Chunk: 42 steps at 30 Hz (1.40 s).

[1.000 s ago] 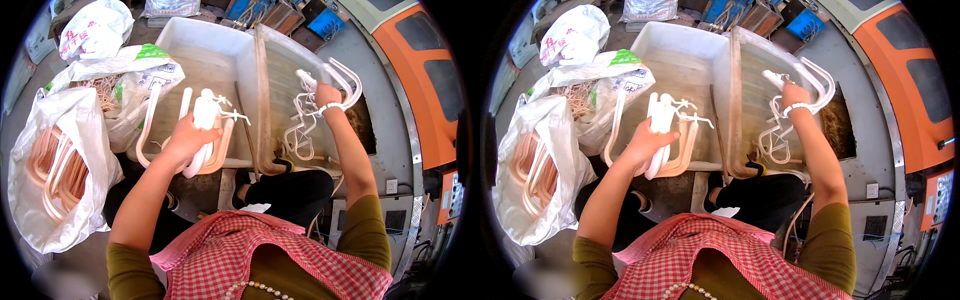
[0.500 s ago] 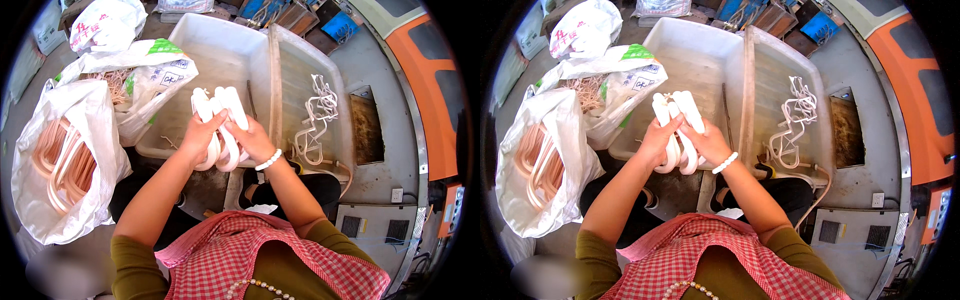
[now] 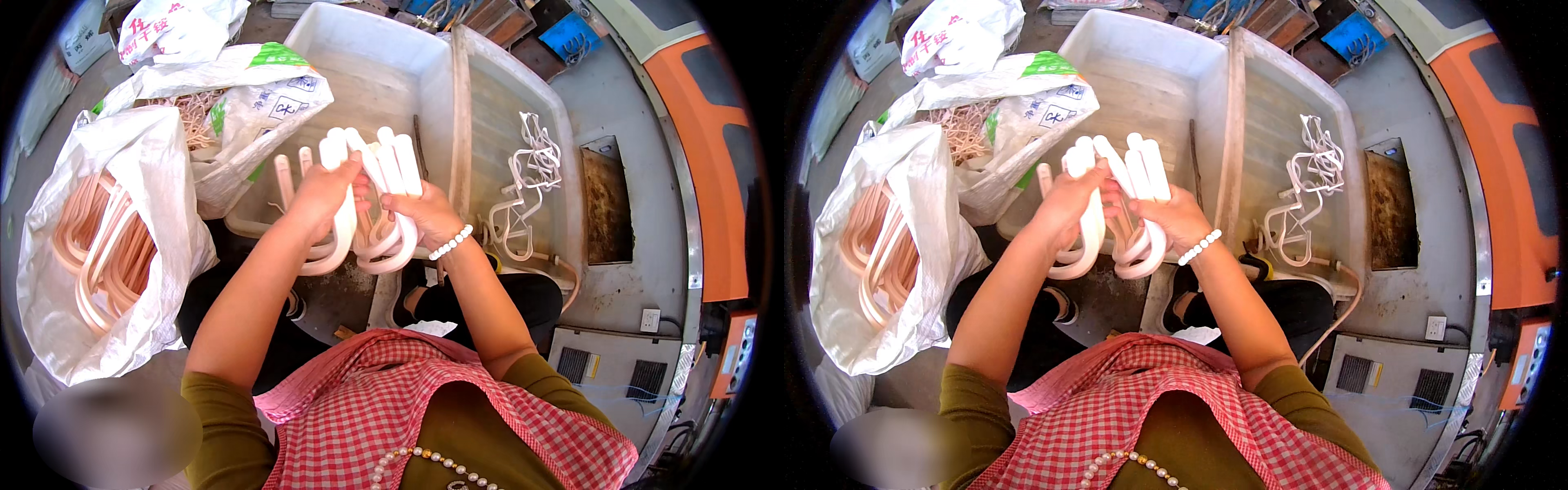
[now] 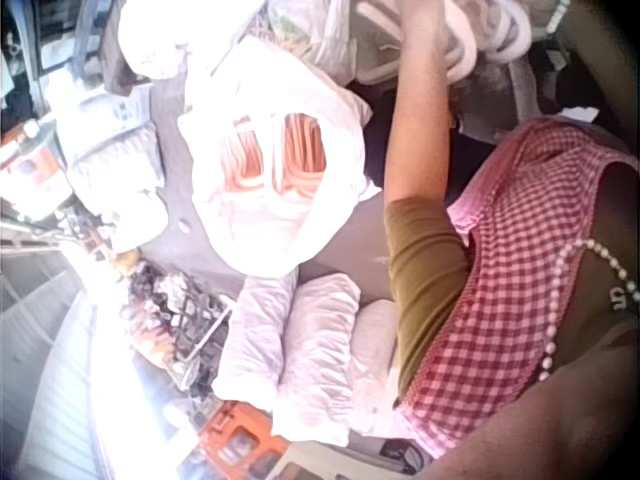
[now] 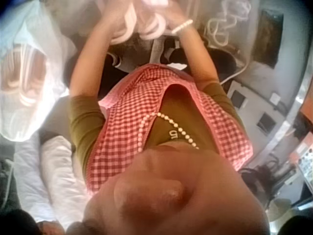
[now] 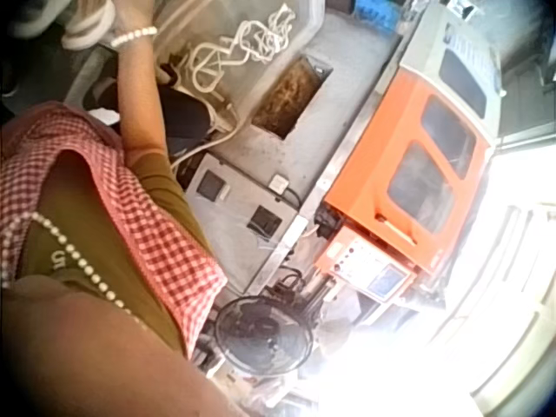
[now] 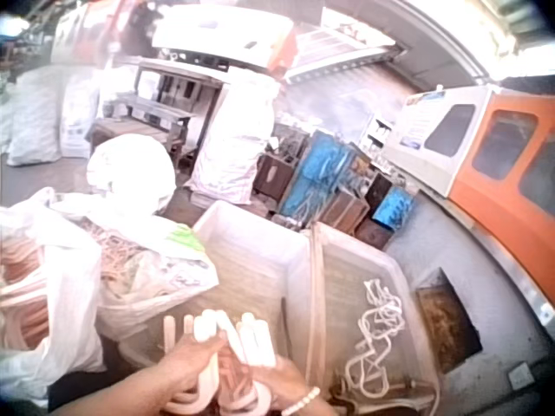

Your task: The person assembles plastic hangers by inserting white plastic clips into the hooks of pink hangers. They pick hangers from a bin, attach the clips, and place the finished hangers into a white sack. The person also uses a yellow tool to smooth or trim the hanger edges.

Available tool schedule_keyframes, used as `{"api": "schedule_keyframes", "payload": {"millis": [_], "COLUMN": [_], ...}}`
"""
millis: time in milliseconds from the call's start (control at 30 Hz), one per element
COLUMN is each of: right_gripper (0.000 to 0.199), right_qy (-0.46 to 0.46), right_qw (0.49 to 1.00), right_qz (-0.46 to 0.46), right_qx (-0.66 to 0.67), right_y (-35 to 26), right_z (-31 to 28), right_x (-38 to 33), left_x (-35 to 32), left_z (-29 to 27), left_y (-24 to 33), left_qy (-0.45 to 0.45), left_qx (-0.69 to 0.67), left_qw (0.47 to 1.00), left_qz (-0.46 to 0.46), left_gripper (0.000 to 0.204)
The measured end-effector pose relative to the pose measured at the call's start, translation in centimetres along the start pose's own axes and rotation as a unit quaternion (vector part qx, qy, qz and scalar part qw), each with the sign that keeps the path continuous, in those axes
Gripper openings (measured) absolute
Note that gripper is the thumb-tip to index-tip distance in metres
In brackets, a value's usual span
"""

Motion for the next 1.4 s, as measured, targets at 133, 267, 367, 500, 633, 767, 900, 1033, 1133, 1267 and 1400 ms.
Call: {"api": "schedule_keyframes", "payload": {"millis": [133,267,367,500,633,767,900,1033,1133,1267,1400], "right_gripper": [0.024,0.027,0.033,0.041,0.043,0.050,0.063,0.073,0.070,0.078,0.081], "right_qy": [0.024,0.033,0.005,-0.017,0.005,0.043,0.059,-0.023,-0.066,-0.035,-0.059], "right_qw": [1.000,0.999,0.997,0.981,0.939,0.881,0.757,0.892,0.915,0.902,0.893], "right_qz": [0.009,-0.020,-0.081,-0.154,-0.239,-0.313,-0.419,-0.309,-0.272,-0.249,-0.273], "right_qx": [0.006,-0.011,-0.006,-0.114,-0.247,-0.351,-0.498,-0.329,-0.292,-0.350,-0.352], "right_y": [0.1,0.6,-0.2,-0.5,-1.5,-3.2,-5.0,-3.2,-2.1,-1.9,-1.9], "right_z": [-1.9,-1.2,1.4,2.2,2.0,2.2,3.7,3.1,3.1,3.1,3.7], "right_x": [-0.3,-0.8,-1.6,-1.9,-2.3,-3.5,-4.4,-3.2,-2.9,-3.9,-4.4], "left_x": [-0.5,0.2,0.2,-1.1,-1.7,-2.1,-2.7,-2.6,-2.2,-2.7,-2.7], "left_z": [-0.8,0.0,1.5,2.5,3.4,4.1,4.1,4.1,3.8,3.8,3.4], "left_y": [2.1,0.5,-1.5,-0.7,-1.3,-1.6,-1.3,-1.7,-2.0,-1.5,-1.4], "left_qy": [0.008,-0.005,-0.064,-0.119,-0.155,-0.185,-0.173,-0.162,-0.147,-0.136,-0.127], "left_qx": [0.012,0.016,-0.093,-0.120,-0.085,-0.130,-0.112,-0.121,-0.115,-0.105,-0.075], "left_qw": [1.000,1.000,0.994,0.985,0.984,0.974,0.978,0.979,0.982,0.985,0.989], "left_qz": [0.027,0.024,0.015,0.025,0.006,-0.015,-0.014,-0.022,-0.005,-0.001,0.033], "left_gripper": [0.040,0.042,0.051,0.051,0.044,0.043,0.043,0.048,0.045,0.038,0.037]}}
Point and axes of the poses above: each hand's wrist, its own x-axis towards the middle knuckle, its own z-axis out of the palm, y = z × x, the point moved 7 cm from there along x, towards the middle knuckle, and after that the axes turned 4 degrees about -z, right-handed, at the moved point
